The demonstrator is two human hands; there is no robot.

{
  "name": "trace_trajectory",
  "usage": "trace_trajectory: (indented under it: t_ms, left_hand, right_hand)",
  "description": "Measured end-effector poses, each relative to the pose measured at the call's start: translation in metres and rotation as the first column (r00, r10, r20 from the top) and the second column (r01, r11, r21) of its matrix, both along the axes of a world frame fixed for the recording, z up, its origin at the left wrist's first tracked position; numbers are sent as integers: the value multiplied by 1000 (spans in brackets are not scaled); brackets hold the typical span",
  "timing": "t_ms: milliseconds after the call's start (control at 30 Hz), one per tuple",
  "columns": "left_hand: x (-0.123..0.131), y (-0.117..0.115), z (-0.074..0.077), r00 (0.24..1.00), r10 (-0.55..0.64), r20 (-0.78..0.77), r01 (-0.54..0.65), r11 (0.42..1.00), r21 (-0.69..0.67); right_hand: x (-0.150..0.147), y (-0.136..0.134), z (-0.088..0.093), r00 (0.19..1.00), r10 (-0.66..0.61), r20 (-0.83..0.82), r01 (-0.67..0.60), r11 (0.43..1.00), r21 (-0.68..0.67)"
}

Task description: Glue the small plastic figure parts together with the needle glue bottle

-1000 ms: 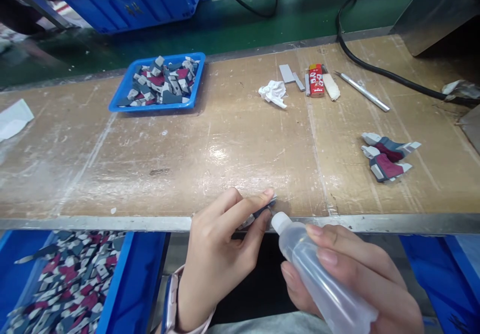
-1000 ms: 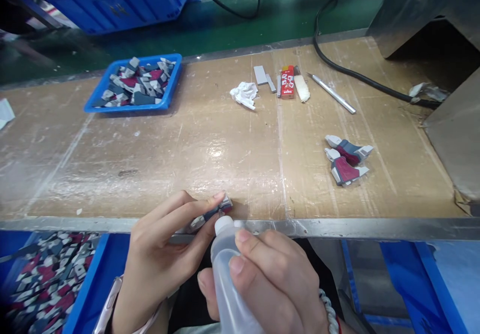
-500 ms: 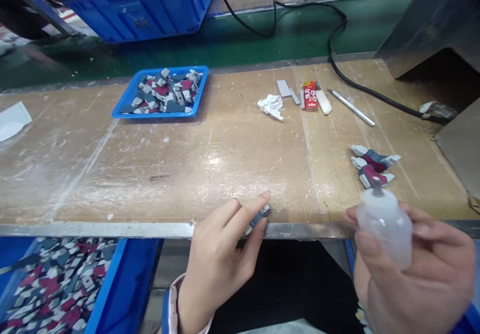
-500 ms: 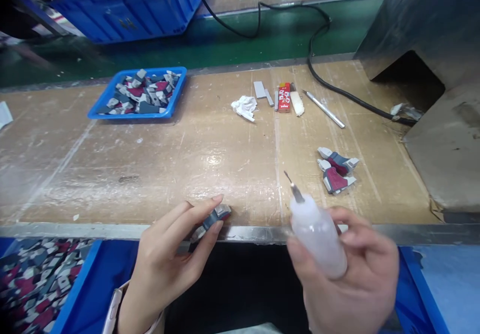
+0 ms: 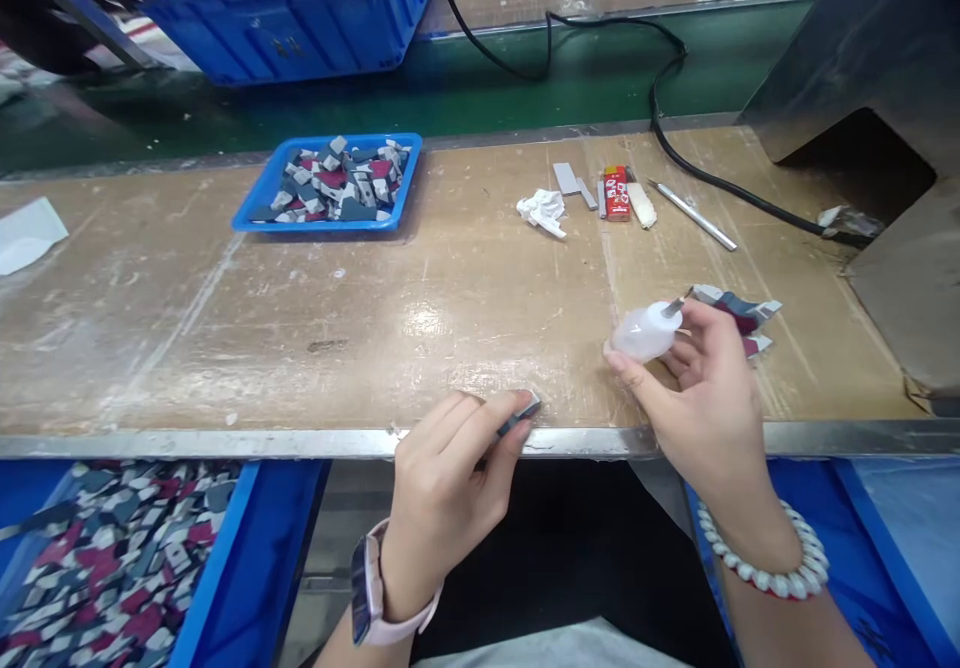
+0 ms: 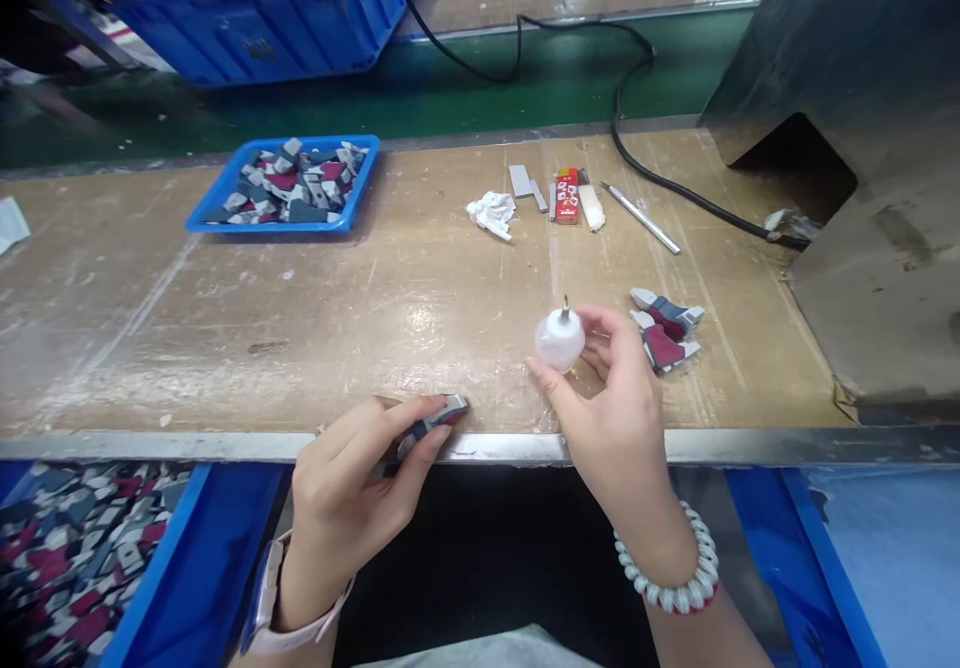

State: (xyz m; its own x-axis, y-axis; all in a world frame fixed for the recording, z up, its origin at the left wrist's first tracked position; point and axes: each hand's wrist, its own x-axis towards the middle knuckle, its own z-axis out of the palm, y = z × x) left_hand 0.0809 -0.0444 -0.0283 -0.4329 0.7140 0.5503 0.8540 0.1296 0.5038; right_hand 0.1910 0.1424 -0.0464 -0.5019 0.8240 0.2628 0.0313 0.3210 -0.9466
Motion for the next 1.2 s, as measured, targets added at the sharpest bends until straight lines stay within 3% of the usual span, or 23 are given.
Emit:
trace_trajectory:
  t_ms: [67,100,167,200,233,267,300,333,367,400,433,467,500,600,733,900,1067,1133,1200]
  left_hand:
    - [-2,0,-1,999,16,28,-17,999,35]
    - [-2,0,-1,998,26,49,-29,998,58]
    - [1,-1,2,995,40,96,-50,993,109]
    - [5,-2,6,991,39,124,-55,990,132]
    - [9,-4,11,988,29,154,-52,987,151]
    - [15,-5,17,984,9,180,-40,985,170]
    - [21,-7,24,978,-18,209,-20,983,181]
    - [27,-9,30,973,-51,224,8,982,186]
    - [32,-10,37,972,-75,222,32,982,188]
    - [35,-13,43,974,-91,207,55,984,171]
    - [37,-15,47,977,-106,187,80,987,139]
    - [38,-17,51,979,-118,169,102,990,101]
    - [37,-19,52,979,-128,157,119,991,66]
    - [32,-24,51,964,-192,186,190,981,28]
    - [32,-28,42,925,-295,238,271,954,126]
    - [48,-28,40,943,-201,266,129,956,264]
    - [60,-25,48,944,-60,324,-34,960,278]
    - [58,-25,46,949,-111,294,21,956,292]
    - [53,-26,41,949,-204,239,122,941,317]
  right_hand:
    - [5,1,-3,1000,14,9,-14,996,88]
    - [9,-2,-2,998,-38,-48,47,982,182]
    - [20,-17,4,954,-176,-242,255,901,350]
    - [26,-27,9,921,-224,-318,339,864,372]
    - [31,-39,14,907,-226,-355,340,891,300]
    - [35,-51,20,949,-113,-294,160,977,140]
    - [37,-62,25,963,80,-258,-104,991,-82]
    - [38,-72,29,920,279,-275,-360,880,-309]
    - [38,-80,32,845,420,-331,-534,692,-486]
    - [36,-87,34,778,473,-413,-623,503,-599]
    - [35,-91,34,744,460,-484,-654,354,-669]
    - [33,-95,34,741,410,-532,-653,254,-713]
    - [32,-98,33,749,351,-562,-645,192,-740]
    - [32,-109,23,738,243,-629,-662,78,-746]
    - [37,-126,6,689,171,-705,-713,-21,-701]
    - [40,-136,-4,681,142,-719,-706,-133,-695]
    - [40,-135,1,632,273,-726,-751,-19,-660]
    - [41,-135,7,633,307,-711,-747,2,-664]
    - [43,-136,15,699,306,-646,-678,-2,-735]
